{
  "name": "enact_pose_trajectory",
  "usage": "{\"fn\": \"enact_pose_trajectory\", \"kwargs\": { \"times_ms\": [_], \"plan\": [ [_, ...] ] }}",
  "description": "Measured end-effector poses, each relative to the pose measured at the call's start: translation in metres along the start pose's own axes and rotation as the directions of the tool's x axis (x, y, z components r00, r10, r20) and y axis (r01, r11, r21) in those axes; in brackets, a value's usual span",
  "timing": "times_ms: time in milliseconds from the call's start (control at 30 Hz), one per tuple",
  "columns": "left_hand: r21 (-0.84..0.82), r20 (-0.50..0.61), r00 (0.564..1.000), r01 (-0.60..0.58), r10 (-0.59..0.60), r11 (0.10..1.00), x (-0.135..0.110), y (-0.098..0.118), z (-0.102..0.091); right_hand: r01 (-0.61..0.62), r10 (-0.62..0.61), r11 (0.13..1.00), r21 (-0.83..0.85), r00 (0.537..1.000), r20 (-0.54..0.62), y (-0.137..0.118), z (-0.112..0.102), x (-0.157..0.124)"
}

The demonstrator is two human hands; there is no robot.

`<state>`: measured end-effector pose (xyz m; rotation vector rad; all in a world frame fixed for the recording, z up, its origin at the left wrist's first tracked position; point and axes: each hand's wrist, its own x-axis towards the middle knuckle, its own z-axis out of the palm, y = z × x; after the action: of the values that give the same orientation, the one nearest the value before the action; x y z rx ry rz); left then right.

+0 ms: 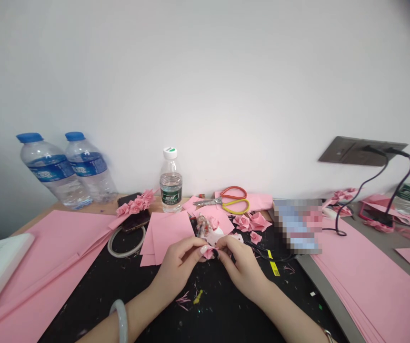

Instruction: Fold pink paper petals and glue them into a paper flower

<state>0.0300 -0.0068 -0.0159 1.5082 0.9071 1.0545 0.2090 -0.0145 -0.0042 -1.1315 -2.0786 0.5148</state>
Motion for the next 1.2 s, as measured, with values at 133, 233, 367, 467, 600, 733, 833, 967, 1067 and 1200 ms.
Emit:
{"fn": "enact_pose_trajectory", "kwargs": {
  "times_ms": [133,233,367,467,600,733,833,967,1067,1200],
  "plan": [
    [0.027,0.001,1.000,-0.009,0.009,1.000,-0.0007,0.0013,-0.0003,-0.006,0.006,1.000,0.009,1.000,-0.008,0.0002,0.0009,-0.0004],
    [0.034,0.004,1.000,-0.013,0.013,0.999,-0.0007,0.0020,-0.0002,-0.009,0.009,1.000,0.014,1.000,-0.013,0.0004,0.0008,0.0003],
    [0.065,-0.003,1.000,-0.026,0.027,0.998,0.0001,0.0030,-0.0003,-0.015,0.015,1.000,0.016,1.000,-0.010,0.0003,0.0009,0.0008],
    [0.094,-0.005,0.999,-0.044,0.044,0.995,0.0004,0.0043,0.0000,-0.015,0.015,1.000,0.015,1.000,-0.006,-0.0001,0.0015,-0.0002],
    [0.094,0.000,0.999,-0.046,0.046,0.995,0.0001,0.0062,0.0007,-0.015,0.015,1.000,0.014,1.000,-0.001,-0.0009,0.0014,-0.0013],
    [0.060,0.007,1.000,-0.014,0.013,0.998,-0.0002,0.0057,0.0012,-0.012,0.012,1.000,0.012,1.000,-0.002,-0.0013,0.0001,-0.0003],
    [0.038,0.010,1.000,-0.003,0.003,0.999,-0.0005,0.0054,0.0014,-0.010,0.010,1.000,0.006,1.000,-0.007,-0.0006,-0.0004,0.0004],
    [0.037,0.014,1.000,-0.007,0.007,0.999,-0.0005,0.0060,0.0015,-0.018,0.018,1.000,0.008,1.000,-0.005,0.0005,0.0000,0.0009],
    [0.032,0.019,1.000,-0.005,0.005,0.999,0.0003,0.0052,0.0012,-0.024,0.024,1.000,0.010,1.000,-0.002,0.0009,0.0004,0.0010],
    [0.036,0.019,1.000,-0.007,0.006,0.999,0.0006,0.0037,0.0009,-0.012,0.012,1.000,0.011,1.000,-0.011,0.0004,0.0006,0.0005]
  ]
}}
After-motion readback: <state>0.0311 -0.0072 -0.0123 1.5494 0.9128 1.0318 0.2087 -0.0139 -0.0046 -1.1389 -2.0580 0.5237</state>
